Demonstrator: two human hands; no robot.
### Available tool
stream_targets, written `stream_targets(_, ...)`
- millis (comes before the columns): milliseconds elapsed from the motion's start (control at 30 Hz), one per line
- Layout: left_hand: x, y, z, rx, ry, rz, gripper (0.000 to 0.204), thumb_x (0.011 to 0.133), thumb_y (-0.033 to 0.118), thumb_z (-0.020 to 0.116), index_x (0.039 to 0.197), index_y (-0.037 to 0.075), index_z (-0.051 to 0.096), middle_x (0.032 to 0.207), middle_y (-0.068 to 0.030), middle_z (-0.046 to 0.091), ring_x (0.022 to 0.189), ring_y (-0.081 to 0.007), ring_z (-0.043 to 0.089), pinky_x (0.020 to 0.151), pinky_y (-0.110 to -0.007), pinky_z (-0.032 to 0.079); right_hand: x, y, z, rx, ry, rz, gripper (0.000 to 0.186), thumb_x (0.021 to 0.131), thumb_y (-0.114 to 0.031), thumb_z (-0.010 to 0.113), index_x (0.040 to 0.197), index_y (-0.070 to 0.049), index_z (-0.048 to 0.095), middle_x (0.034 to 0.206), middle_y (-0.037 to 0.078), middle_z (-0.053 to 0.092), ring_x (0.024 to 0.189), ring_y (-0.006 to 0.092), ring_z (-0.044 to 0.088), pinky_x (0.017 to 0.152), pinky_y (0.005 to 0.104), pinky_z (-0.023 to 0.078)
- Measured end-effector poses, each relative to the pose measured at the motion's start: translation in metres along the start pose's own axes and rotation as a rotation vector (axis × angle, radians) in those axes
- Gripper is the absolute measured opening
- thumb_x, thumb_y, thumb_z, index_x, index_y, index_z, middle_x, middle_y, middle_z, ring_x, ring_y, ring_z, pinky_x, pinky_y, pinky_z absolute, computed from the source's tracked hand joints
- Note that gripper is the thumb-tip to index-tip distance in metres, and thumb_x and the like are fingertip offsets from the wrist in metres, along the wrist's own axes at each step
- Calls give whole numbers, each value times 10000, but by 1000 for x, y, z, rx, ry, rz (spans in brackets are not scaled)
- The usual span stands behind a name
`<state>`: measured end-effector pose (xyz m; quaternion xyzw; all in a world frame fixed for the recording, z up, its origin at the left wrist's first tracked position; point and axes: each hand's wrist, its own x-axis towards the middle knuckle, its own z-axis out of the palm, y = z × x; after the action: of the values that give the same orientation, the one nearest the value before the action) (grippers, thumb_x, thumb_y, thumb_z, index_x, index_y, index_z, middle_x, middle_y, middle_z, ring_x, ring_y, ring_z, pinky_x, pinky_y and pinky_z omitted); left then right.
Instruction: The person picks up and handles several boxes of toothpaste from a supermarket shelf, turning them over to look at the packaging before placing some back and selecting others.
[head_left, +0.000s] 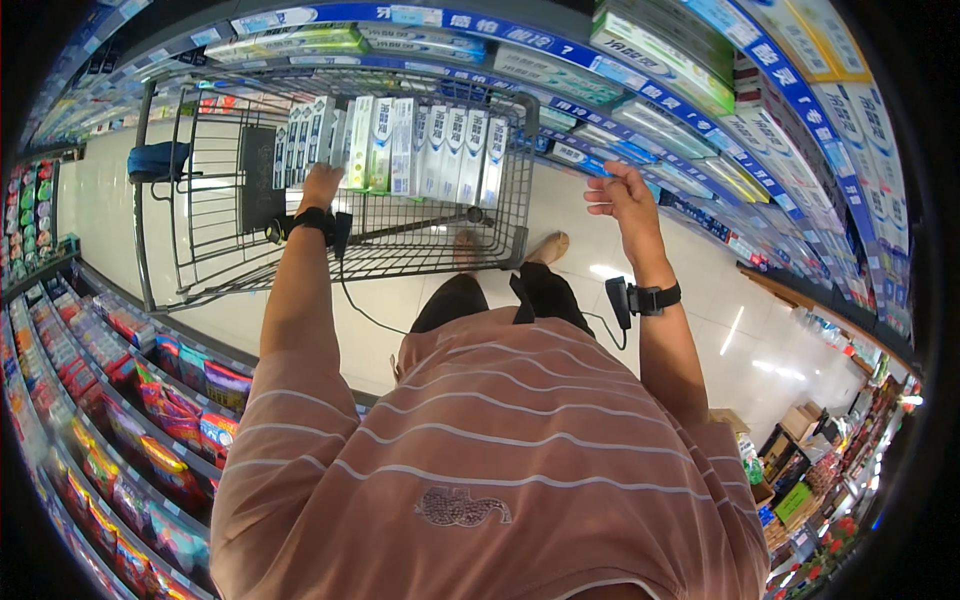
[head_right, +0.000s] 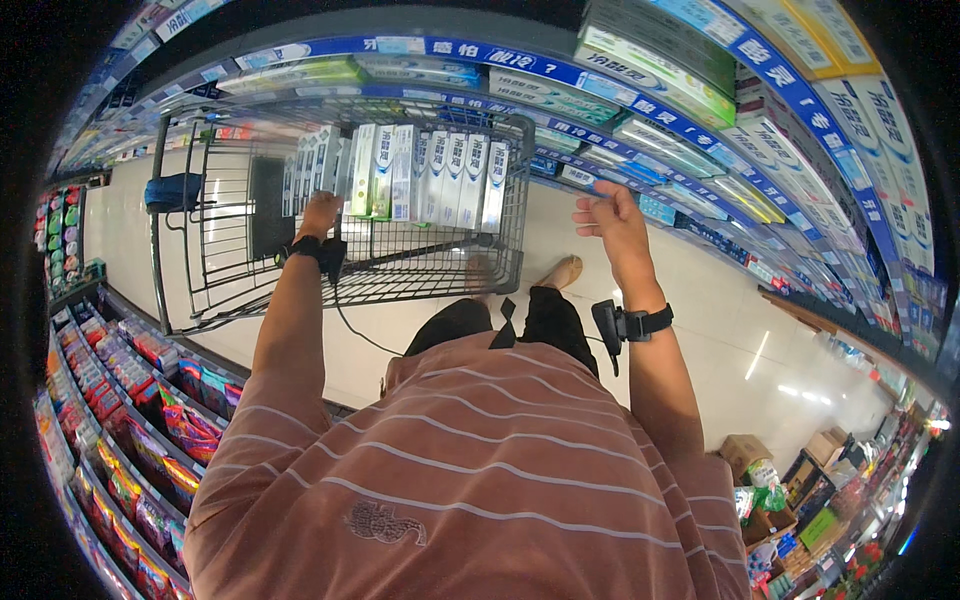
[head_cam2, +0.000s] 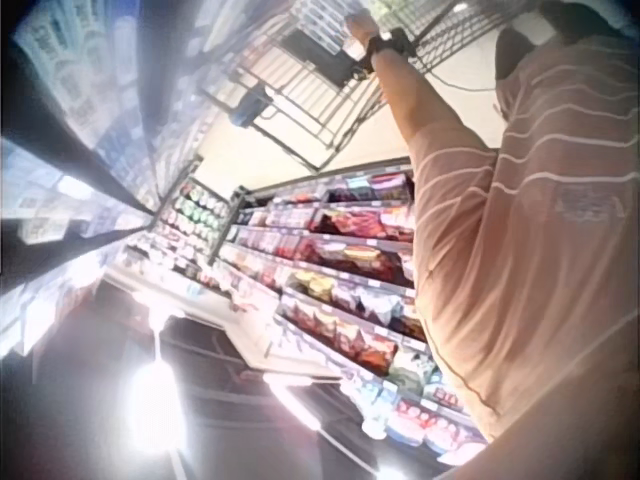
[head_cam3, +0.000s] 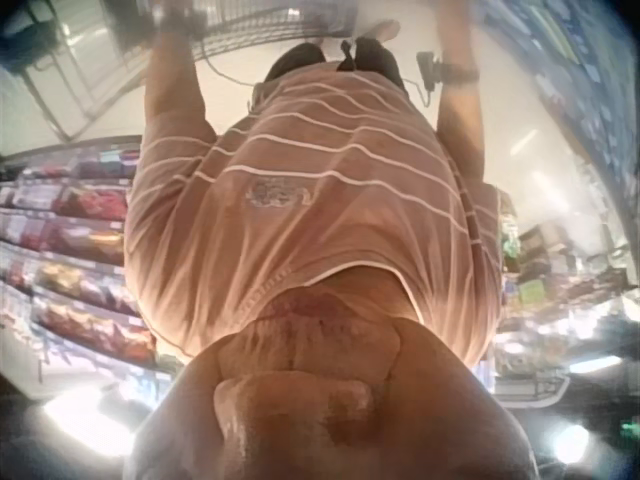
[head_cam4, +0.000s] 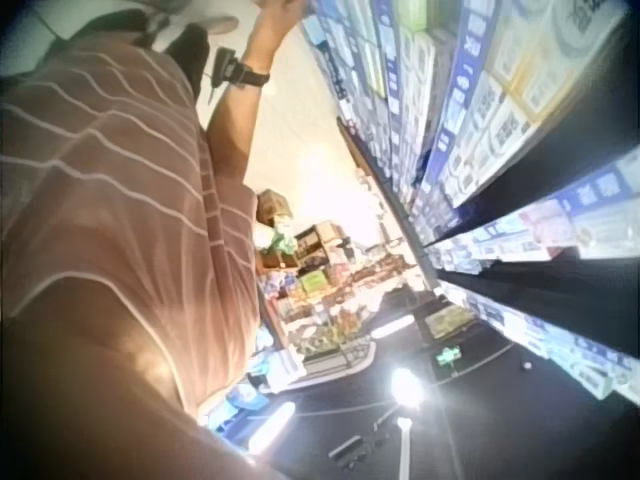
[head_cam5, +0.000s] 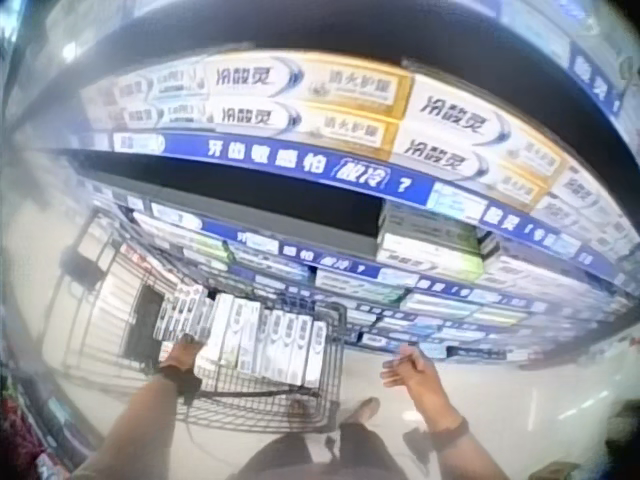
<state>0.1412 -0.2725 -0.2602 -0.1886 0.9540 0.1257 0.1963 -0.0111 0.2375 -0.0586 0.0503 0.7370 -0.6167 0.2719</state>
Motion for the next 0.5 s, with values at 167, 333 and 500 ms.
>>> stream_targets(167, -1, 27, 22, -402, 43, -322, 648, 816, 442, 661, 1184, -82, 562, 1141, -321, 627, 1111, -465, 587, 952, -477, 475, -4, 15, 18, 5, -48, 101, 340, 991, -151, 475, 1286, 19, 486, 1065, 166, 651, 883, 221, 662, 776, 329, 551)
stream_targets(333, 8, 48, 28, -348, -158, -388, 722, 818, 412, 665, 1275, -104, 450, 1228, -334, 576, 1150, -455, 572, 978, -453, 486, -12, 29, 28, 21, -62, 166, 333, 997, -124, 463, 1292, 28, 472, 1046, 158, 660, 848, 201, 676, 747, 307, 561)
stream_targets(500, 10, 40, 58, -379, -31, -431, 644, 847, 427, 668, 1171, -88, 456, 1141, -304, 613, 1058, -458, 618, 922, -485, 520, -21, 39, 34, -5, -63, 239, 336, 999, -161, 467, 1281, 20, 488, 1057, 158, 652, 876, 216, 666, 780, 323, 550)
